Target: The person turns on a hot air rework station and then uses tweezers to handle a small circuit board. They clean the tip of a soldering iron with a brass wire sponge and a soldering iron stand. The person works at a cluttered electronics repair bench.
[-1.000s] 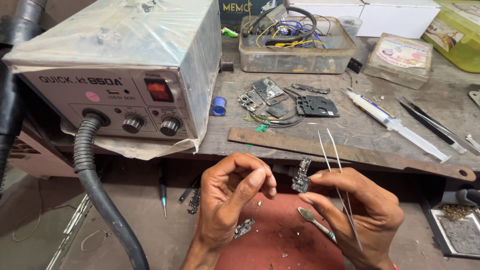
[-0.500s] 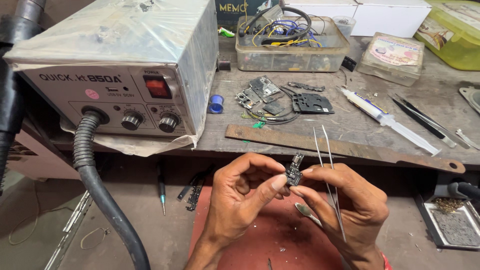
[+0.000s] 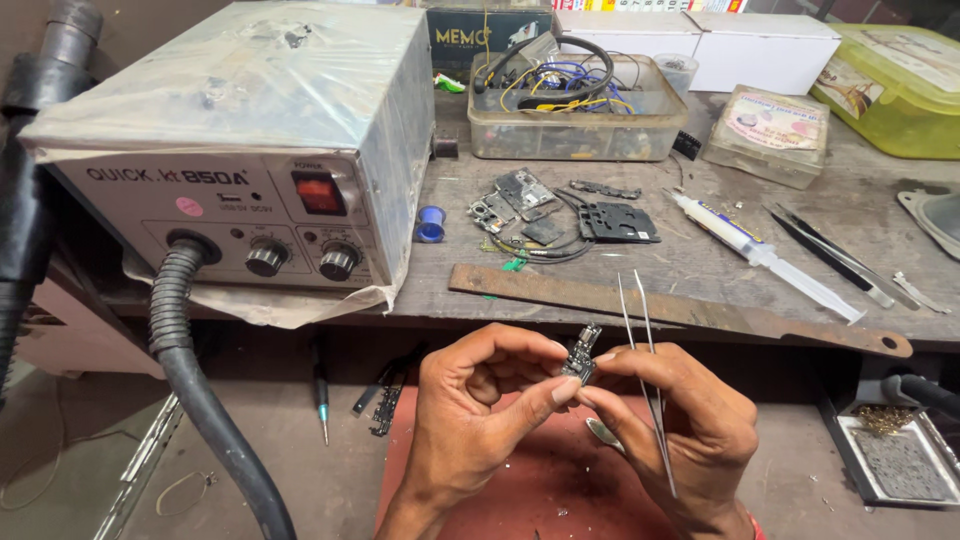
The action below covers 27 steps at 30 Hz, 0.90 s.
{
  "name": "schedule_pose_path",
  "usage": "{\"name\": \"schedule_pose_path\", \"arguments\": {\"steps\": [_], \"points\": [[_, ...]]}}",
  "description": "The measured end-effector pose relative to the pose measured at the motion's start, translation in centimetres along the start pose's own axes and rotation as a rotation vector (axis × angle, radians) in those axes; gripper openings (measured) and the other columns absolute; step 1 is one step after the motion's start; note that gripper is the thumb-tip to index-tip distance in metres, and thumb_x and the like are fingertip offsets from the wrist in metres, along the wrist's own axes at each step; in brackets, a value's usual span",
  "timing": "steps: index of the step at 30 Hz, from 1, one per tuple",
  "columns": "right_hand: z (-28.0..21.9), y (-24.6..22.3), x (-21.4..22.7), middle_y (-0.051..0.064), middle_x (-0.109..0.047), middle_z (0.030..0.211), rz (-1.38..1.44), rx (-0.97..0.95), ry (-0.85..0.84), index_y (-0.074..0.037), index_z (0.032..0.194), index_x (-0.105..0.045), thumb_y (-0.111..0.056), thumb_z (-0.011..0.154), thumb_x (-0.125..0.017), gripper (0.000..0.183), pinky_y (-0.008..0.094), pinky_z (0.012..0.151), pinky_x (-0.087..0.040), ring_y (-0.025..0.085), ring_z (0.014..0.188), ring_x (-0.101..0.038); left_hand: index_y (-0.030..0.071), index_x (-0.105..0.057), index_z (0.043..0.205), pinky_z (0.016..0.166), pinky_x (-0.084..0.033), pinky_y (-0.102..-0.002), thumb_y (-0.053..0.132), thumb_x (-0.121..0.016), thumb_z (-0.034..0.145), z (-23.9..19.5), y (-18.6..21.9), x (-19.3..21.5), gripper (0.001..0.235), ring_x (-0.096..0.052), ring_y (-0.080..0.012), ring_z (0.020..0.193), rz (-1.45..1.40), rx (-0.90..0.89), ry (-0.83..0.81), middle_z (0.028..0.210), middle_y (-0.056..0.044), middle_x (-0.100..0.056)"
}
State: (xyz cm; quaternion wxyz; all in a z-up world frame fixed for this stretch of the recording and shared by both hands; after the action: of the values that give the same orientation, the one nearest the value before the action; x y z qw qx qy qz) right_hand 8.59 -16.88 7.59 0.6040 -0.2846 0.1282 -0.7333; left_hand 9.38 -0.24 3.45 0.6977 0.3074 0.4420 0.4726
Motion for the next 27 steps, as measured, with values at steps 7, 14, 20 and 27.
{"name": "schedule_pose_path", "arguments": {"steps": [7,14,20,27], "points": [[0.18,-0.18,0.04,0.009,-0.075,0.091,-0.045,0.019,0.006,0.000,0.101,-0.070,-0.004,0.072,-0.088,0.035,0.024,0.064,-0.056,0.015,0.076,-0.072,-0.006,-0.070,0.109,0.082,-0.064,-0.028,-0.004,-0.076,0.089,-0.04,-0.28,0.23,0.021,-0.075,-0.0137,0.089,0.012,0.046,0.037,0.097,-0.012,-0.077],[-0.12,0.20,-0.10,0.010,-0.076,0.087,-0.043,-0.006,0.039,0.001,0.099,-0.071,-0.005,0.070,-0.091,0.036,0.022,0.055,-0.057,0.013,0.067,-0.073,-0.006,-0.072,0.107,0.077,-0.065,-0.028,-0.004,-0.077,0.088,-0.01,0.00,0.45,0.020,-0.077,-0.0143,0.084,0.053,0.036,0.071,0.092,-0.012,-0.078],[-0.22,-0.12,-0.13,0.011,-0.074,0.089,-0.053,0.049,0.047,0.001,0.100,-0.070,-0.006,0.070,-0.091,0.037,0.025,0.064,-0.058,0.016,0.075,-0.074,-0.005,-0.073,0.106,0.076,-0.064,-0.028,-0.003,-0.077,0.087,-0.01,-0.19,0.44,0.019,-0.076,-0.0143,0.083,0.076,0.034,0.083,0.090,-0.012,-0.078],[-0.34,-0.12,-0.13,0.011,-0.074,0.088,-0.071,0.047,0.063,0.000,0.099,-0.070,-0.008,0.069,-0.091,0.037,0.024,0.063,-0.058,0.016,0.074,-0.074,-0.005,-0.073,0.105,0.077,-0.065,-0.028,-0.003,-0.076,0.088,-0.03,-0.24,0.40,0.018,-0.076,-0.0145,0.083,0.057,0.039,0.081,0.090,-0.011,-0.077]]}}
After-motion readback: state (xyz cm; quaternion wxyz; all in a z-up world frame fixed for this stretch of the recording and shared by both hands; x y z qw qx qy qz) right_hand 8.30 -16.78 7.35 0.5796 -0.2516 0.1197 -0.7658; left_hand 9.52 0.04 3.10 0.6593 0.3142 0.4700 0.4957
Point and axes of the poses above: each hand's wrist, its own z-axis towards the middle knuckle, its own x-axis out of the back of the hand, y = z × x, the point moved 10 cm from there along z, towards the middle knuckle
